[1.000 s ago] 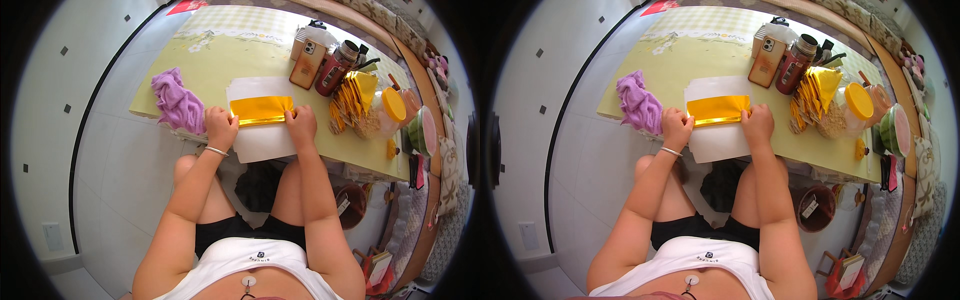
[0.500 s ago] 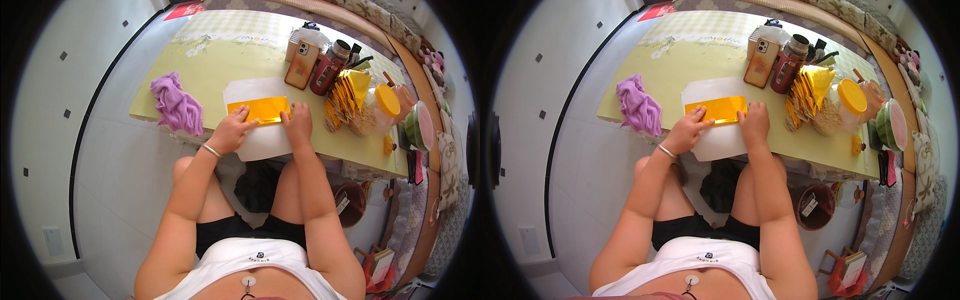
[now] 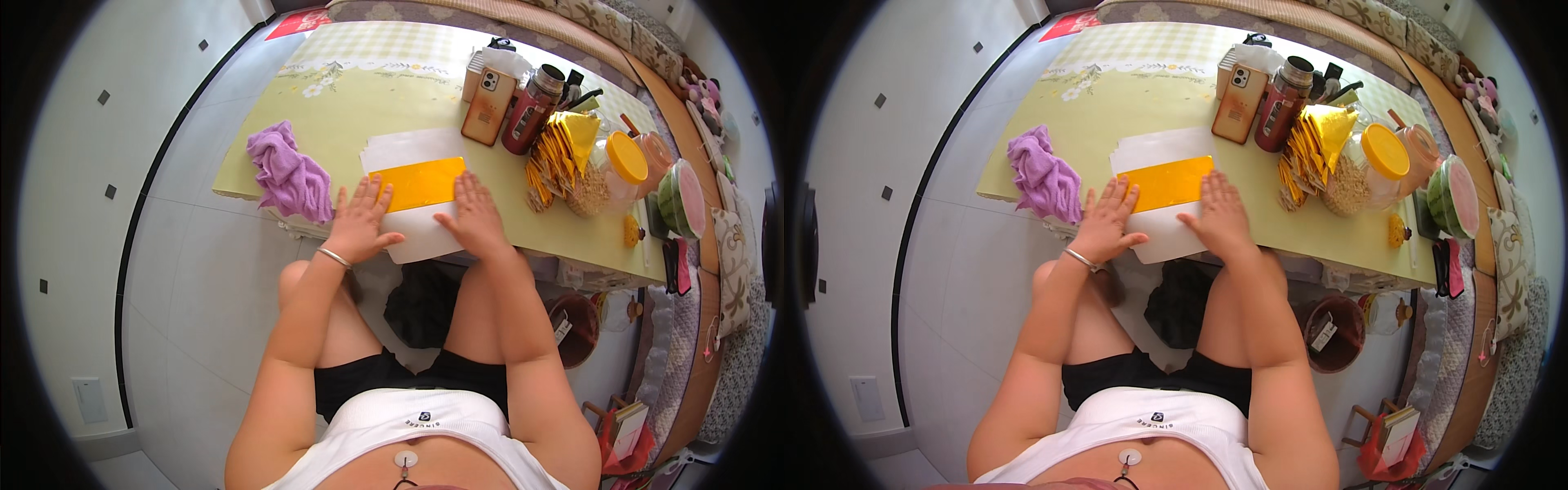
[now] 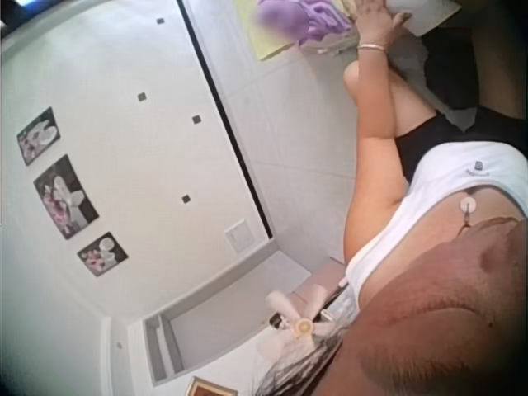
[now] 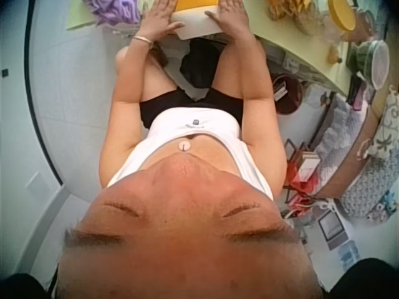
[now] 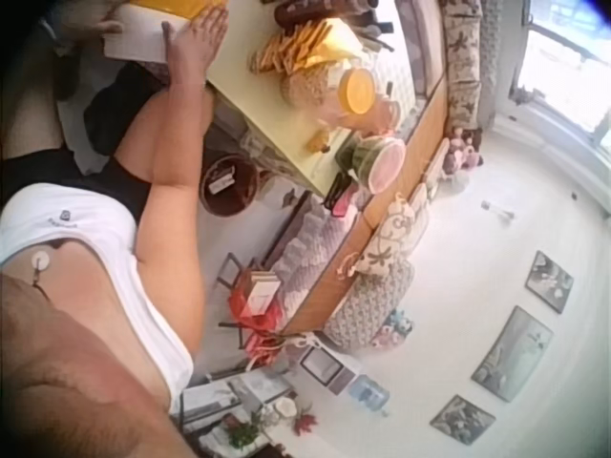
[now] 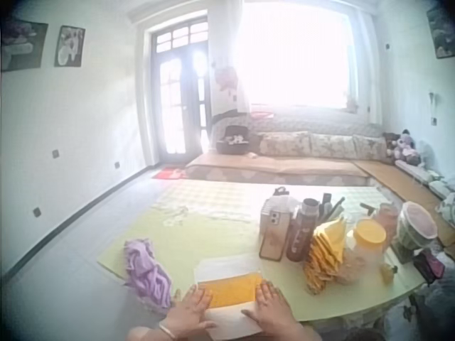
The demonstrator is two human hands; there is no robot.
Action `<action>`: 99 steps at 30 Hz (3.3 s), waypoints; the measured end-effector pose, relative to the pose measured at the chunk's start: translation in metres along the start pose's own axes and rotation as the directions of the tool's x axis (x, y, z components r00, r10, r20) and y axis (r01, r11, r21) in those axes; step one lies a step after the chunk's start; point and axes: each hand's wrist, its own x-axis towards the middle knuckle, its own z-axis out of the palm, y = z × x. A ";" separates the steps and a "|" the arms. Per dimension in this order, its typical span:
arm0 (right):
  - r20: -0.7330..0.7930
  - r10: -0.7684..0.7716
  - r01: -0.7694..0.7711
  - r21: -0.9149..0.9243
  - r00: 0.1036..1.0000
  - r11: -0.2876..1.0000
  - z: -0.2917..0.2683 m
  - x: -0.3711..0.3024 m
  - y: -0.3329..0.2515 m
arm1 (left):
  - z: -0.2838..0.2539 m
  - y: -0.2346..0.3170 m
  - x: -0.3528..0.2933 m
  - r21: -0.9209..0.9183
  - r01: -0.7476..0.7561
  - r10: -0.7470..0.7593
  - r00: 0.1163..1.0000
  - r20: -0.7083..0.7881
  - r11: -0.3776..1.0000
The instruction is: The person sits on the floor and folds a sheet of gold-colored paper by hand. They repeatedly fold the paper in half, crease the edges, and place the folded piece on a stack of similar items on the table.
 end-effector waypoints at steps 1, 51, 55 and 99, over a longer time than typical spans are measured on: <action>-0.038 0.052 -0.052 0.004 0.998 0.999 -0.002 0.000 0.009 | -0.008 -0.004 0.002 -0.012 0.051 -0.051 0.999 0.012 0.999; 0.129 0.485 -0.185 0.980 0.865 0.070 -0.016 0.036 0.004 | -0.012 -0.010 0.044 -0.968 0.250 -0.570 0.799 0.191 0.025; 0.084 0.490 -0.242 0.933 0.867 0.267 -0.020 0.030 0.004 | -0.012 -0.010 0.045 -0.894 0.351 -0.554 0.819 0.149 0.278; -0.076 -0.333 0.333 -0.016 0.940 0.943 0.019 -0.002 -0.043 | -0.006 0.009 0.043 -0.244 0.167 -0.261 0.866 -0.428 0.955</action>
